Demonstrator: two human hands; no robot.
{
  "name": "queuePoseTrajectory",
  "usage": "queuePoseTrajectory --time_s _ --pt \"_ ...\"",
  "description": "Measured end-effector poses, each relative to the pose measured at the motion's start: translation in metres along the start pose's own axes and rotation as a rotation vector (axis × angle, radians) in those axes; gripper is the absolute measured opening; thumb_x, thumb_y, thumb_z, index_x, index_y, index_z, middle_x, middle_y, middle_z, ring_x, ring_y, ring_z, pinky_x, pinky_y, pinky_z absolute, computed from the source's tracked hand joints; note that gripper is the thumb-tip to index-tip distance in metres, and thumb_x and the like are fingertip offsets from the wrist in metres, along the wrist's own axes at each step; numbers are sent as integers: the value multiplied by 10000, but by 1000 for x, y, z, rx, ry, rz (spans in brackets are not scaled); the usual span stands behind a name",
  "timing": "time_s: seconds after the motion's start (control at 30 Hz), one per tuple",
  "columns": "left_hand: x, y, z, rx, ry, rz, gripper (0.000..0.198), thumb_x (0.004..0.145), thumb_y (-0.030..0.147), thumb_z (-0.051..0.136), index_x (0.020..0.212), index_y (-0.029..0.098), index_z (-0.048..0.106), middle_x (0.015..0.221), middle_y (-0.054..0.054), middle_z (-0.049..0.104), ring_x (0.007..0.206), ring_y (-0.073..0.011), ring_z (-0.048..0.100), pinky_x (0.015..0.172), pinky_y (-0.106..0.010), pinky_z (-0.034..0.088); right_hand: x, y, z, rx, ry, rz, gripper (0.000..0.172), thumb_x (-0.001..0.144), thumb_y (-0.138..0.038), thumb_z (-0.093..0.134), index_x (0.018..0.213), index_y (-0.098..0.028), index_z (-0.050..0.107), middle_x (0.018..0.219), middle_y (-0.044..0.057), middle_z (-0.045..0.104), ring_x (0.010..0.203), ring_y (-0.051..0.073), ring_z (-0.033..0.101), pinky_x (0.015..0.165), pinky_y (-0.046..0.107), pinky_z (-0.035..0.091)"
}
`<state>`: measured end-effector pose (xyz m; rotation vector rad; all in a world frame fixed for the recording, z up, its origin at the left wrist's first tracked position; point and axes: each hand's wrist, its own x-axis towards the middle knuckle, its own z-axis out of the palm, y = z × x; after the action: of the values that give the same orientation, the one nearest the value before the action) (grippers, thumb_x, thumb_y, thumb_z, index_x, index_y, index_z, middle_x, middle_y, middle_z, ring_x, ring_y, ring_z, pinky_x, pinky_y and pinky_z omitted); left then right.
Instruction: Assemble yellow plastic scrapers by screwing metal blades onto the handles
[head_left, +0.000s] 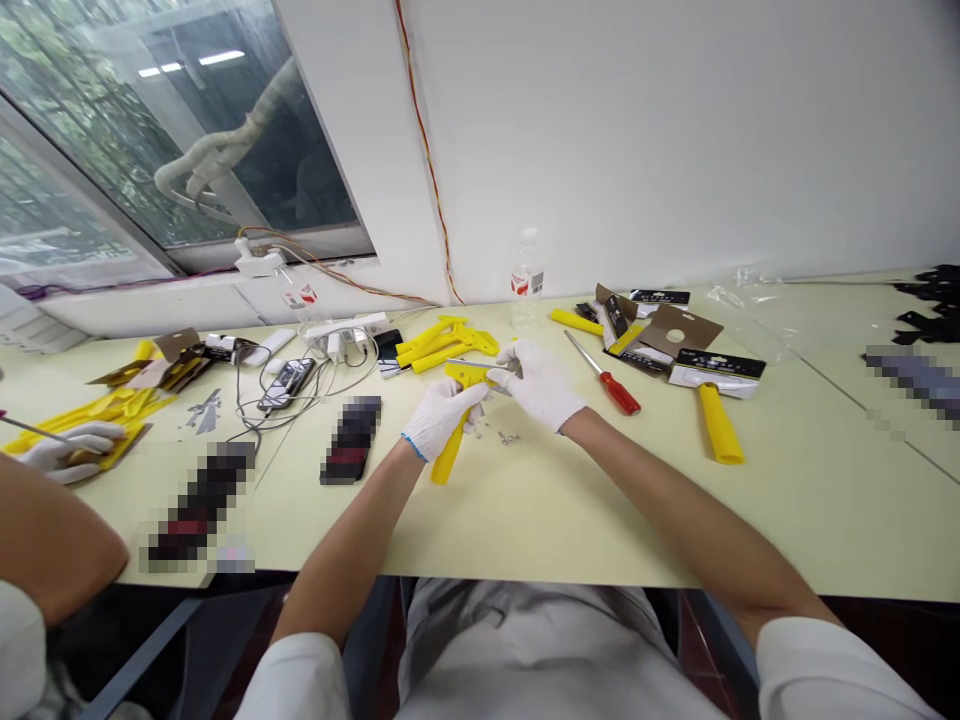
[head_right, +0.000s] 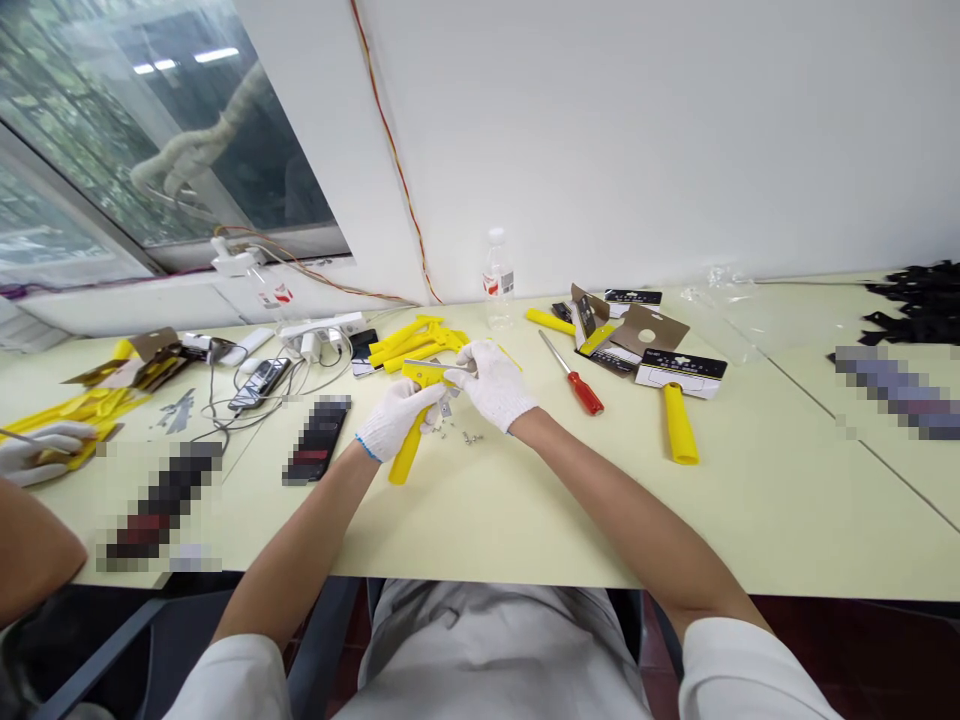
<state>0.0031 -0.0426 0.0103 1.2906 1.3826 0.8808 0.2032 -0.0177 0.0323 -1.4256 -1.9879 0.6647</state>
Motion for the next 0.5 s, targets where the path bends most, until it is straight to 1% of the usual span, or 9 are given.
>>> queuePoseTrajectory --time_s 0.1,0.17,0.23,0.3,0.37,0.43,0.5 --pt "1 -2 0 -10 -19 -5 445 1068 428 724 1420 161 673 1400 -138 679 1201 -271 703 1018 -482 639 2 4 1 58 26 -3 190 1024 -312 691 1156 -193 626 1259 103 675 1069 201 642 968 313 486" --pt "2 -3 -1 -16 -36 -2 439 1069 428 723 1411 158 676 1385 -136 684 1184 -265 708 1004 -472 643 3 6 1 60 17 -12 184 1025 -314 681 1160 -200 631 1273 104 674 1085 207 635 973 318 476" --pt "2 -4 -1 -26 -58 8 414 1074 436 716 1375 153 685 1323 -123 702 1115 -239 720 951 -435 655 3 7 0 72 4 -10 220 1023 -332 691 1190 -197 639 1306 109 675 1064 203 635 971 318 469" --pt "1 -4 -2 -41 -82 27 384 1075 460 710 1287 139 706 1150 -94 732 940 -190 718 829 -357 647 3 7 0 88 -11 -1 270 1018 -357 706 1220 -188 645 1331 115 675 999 190 636 952 315 470" --pt "0 -3 -1 -62 -110 50 382 1056 499 724 1167 133 724 906 -52 712 724 -141 647 681 -286 579 3 6 0 90 -24 0 296 1023 -370 697 1242 -178 645 1325 115 685 929 179 626 923 316 471" --pt "-1 -1 -1 -84 -134 72 401 1011 536 763 1073 141 728 721 -16 648 586 -114 549 590 -269 490 3 6 0 80 -49 -6 282 1025 -374 680 1224 -178 645 1305 106 701 907 180 612 893 315 467" --pt "-2 1 0 -103 -151 87 418 964 563 799 1032 157 724 644 1 615 536 -107 500 568 -279 445 3 6 -1 65 -69 -19 247 1022 -378 672 1175 -186 644 1272 93 718 922 185 602 886 312 458"
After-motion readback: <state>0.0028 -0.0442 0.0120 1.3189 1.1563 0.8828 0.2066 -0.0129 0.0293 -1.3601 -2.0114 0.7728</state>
